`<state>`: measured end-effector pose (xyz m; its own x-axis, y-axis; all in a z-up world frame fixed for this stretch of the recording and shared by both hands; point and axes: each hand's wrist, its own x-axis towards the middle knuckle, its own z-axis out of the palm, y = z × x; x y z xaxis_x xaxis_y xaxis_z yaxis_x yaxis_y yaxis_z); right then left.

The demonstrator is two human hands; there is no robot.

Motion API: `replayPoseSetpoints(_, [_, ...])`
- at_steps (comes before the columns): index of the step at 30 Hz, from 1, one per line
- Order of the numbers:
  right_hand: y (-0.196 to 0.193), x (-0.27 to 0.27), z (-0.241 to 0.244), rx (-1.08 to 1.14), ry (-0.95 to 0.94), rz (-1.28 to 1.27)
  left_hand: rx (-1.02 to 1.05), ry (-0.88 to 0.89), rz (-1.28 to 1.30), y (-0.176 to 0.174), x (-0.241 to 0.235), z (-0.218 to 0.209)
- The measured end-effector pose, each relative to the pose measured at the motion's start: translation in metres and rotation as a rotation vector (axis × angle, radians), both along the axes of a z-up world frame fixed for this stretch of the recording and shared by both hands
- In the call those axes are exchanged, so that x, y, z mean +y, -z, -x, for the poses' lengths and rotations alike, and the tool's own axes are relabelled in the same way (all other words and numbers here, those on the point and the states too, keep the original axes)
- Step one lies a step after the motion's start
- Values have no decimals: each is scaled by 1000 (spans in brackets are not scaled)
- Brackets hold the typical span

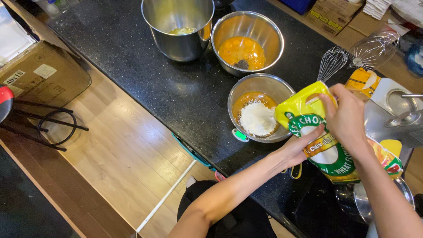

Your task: The person cuts open a bag of flour with scissors and pours flour into two separate metal bowls containing orange liquid. Then the person pours sugar from a bag into a third metal bowl containing yellow liquid. The person folds the flour bag and places it in a storage bin.

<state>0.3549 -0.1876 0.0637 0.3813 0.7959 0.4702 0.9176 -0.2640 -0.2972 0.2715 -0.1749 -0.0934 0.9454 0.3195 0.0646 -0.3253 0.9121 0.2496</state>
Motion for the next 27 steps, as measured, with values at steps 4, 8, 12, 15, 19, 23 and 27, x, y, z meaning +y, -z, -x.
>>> replayPoseSetpoints(4, [1,0,3,54,-11,23,20,21,-13,1,4,3])
replayPoseSetpoints(8, [2,-1,1,-14,11,-25,-8,17,-16,0,2,0])
replayPoseSetpoints(12, [3,-1,0,-29,1,2,-14,56,11,0,2,1])
replayPoseSetpoints(15, [4,-5,0,-7,4,-66,-21,26,-25,-2,2,1])
replayPoseSetpoints(19, [3,-8,1,17,42,22,14,33,-39,-5,6,5])
replayPoseSetpoints(23, [6,-21,4,40,24,-85,44,17,-95,-10,5,9])
replayPoseSetpoints(27, [6,-37,5,74,56,-138,66,-38,-223,-16,8,15])
